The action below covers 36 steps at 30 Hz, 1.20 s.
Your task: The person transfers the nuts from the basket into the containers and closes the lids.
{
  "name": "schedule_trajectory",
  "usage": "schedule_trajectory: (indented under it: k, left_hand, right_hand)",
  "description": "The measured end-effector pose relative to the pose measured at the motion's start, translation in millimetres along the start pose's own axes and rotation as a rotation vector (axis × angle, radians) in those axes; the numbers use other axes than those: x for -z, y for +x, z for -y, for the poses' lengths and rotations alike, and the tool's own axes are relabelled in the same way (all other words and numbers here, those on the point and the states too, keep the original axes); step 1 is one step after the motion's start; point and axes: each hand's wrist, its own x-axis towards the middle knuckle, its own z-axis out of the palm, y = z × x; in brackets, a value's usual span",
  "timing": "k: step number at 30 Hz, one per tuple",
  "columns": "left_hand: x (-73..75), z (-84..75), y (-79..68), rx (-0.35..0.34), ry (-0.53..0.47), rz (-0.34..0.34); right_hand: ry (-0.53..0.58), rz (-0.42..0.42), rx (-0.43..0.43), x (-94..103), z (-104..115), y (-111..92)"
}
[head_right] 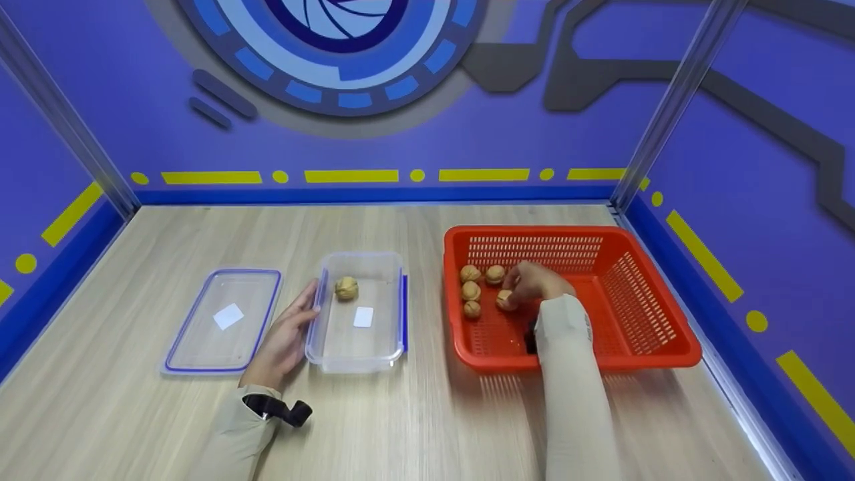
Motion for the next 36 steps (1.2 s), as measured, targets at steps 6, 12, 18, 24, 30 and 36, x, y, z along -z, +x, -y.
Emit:
schedule_trajectory:
  k: [6, 12, 18, 24, 30, 36]
  left_hand:
    - [-1.3, -0.5, 0.0, 0.011, 0.005, -0.004]
    - [-1.2, -1.0, 0.4, 0.018, 0.007, 0.002]
    - [-0.5, -1.2, 0.1, 0.004, 0.023, -0.001]
    - [0.1, -0.7, -0.9, 0.013, 0.024, -0.010]
    - [0.0, -0.6, -1.1, 0.009, 0.030, -0.015]
    - [-0.8, -0.5, -0.2, 0.012, 0.025, -0.018]
  right_hand:
    - [0.018, 0.000, -0.008, 0.1, -2, -2]
    - [0.019, -0.025, 0.009, 2.4, -1, -5]
    - [0.017, -0.066, 0.040, 7.5, 4, -8]
    - [0.031, -0.086, 0.077, 11.4, 8, -13]
    - [0.038, -0.098, 0.093, 14.9, 16, -17]
    - [0.036, -0.119, 0.107, 18.6, 26, -19]
